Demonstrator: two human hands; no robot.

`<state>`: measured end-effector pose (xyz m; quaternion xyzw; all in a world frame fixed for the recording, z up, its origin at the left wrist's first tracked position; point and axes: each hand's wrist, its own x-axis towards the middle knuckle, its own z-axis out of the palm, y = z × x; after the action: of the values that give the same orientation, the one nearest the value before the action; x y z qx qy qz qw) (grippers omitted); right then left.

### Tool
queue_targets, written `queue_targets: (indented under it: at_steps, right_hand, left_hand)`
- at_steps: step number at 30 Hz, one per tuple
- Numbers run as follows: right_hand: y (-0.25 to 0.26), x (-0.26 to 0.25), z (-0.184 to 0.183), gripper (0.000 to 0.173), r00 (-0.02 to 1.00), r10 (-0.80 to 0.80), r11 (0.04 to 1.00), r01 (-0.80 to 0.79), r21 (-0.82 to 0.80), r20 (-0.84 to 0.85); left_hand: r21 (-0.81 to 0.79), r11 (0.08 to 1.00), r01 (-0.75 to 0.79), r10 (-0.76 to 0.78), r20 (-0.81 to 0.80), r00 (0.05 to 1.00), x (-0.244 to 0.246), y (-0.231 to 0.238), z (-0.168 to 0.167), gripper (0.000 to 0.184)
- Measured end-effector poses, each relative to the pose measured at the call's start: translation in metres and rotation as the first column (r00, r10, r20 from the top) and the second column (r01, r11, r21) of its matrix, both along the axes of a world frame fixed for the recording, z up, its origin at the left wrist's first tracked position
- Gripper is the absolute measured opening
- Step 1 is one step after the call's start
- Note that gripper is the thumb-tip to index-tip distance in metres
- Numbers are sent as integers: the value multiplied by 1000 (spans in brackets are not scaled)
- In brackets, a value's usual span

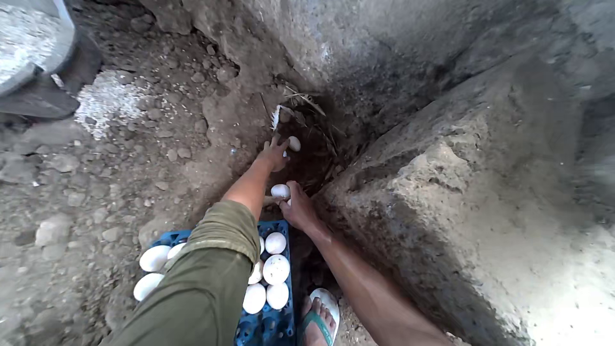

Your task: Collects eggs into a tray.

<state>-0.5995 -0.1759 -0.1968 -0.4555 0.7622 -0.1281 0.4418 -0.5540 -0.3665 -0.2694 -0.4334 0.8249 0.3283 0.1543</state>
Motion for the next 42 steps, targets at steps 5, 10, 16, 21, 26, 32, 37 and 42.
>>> queue_targets:
  at_steps: [5,10,16,21,26,32,37,42]
  right_hand:
    - [56,1,16,64,893,-355,924,380,-41,279]
    - [107,2,44,58,495,-539,814,512,272,681]
    - [150,-25,44,51,-116,-438,796,410,444,892]
    - [168,-37,46,47,-55,-290,840,463,282,955]
    - [178,-38,72,48,316,-468,813,520,262,825]
    - [206,-21,101,51,645,-396,906,392,162,653]
    - [198,24,127,51,762,-127,985,170,-7,635]
    - [169,51,147,52,863,69,996,-34,-79,500]
  left_hand:
    - [5,1000,-15,15,97,995,-41,4,-14,62]
    - [-51,998,22,-20,42,999,-63,0,-33,59]
    - [-50,999,14,-11,70,997,-49,7,-29,69]
    - [159,986,-51,79,-172,982,-6,3,30,67]
    - [461,887,-31,201,-324,924,83,23,145,52]
    - [790,613,-16,419,-307,854,219,106,237,53]
    - [727,664,-174,430,-181,884,293,166,254,46]
    - [448,885,-130,161,-32,986,312,193,245,39]
